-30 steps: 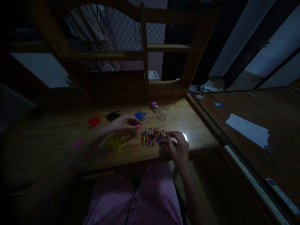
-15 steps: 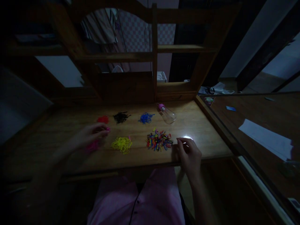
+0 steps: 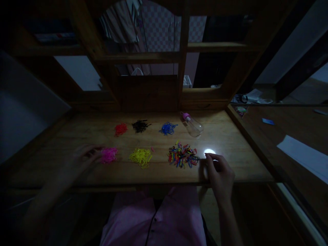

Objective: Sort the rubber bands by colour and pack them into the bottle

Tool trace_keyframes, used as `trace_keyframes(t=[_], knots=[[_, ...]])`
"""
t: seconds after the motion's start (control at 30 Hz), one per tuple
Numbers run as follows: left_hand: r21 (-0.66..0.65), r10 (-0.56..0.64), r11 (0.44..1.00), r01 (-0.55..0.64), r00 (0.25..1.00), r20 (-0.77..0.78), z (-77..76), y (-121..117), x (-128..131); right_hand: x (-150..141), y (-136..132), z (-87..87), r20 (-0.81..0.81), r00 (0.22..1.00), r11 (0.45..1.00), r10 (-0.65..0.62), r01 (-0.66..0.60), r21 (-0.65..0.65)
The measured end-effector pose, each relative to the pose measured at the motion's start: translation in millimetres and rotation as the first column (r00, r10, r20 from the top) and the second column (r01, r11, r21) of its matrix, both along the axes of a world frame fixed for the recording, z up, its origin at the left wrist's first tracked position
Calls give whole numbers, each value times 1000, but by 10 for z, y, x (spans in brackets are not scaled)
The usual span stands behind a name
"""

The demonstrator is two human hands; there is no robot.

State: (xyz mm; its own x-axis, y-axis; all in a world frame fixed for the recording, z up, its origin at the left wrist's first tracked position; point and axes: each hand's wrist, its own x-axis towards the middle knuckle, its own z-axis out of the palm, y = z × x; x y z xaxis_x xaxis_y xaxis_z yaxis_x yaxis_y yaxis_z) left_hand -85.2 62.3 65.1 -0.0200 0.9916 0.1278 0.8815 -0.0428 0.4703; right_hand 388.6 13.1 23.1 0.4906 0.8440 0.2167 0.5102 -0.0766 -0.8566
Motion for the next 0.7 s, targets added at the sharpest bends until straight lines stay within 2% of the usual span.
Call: trace_keyframes(t=[0.1, 0.17, 0.23, 0.3, 0.37, 0.43, 0.6, 0.7], knots=[[103, -95, 990, 95, 995, -4, 192, 97, 296, 11, 8, -18, 4, 1000, 1000, 11, -11, 4], [94, -255, 963, 252, 967, 22, 300, 238, 573, 16, 18, -29, -1, 1000, 1000, 11, -11, -1], [19, -483, 875, 483, 875, 27, 345, 433, 853, 20, 26, -40, -3, 1000, 1000, 12, -12, -3], [-49, -661, 749, 661, 750, 21, 328, 635, 1090, 25, 27, -48, 6, 1000, 1000, 20, -20, 0], [-96, -762, 643, 760, 648, 23, 281, 791, 1273, 32, 22, -53, 17, 999, 999, 32, -32, 7], [-135, -802, 591, 795, 598, 12, 235, 876, 1409, 39, 15, -55, 29, 999, 999, 40, -41, 17], [-177, -797, 603, 778, 599, -79, 147, 904, 1536, 35, 12, -54, 31, 998, 998, 51, -52, 24], [-119, -743, 668, 735, 648, -168, 145, 862, 1383, 6, 8, -48, -4, 999, 999, 50, -50, 19]])
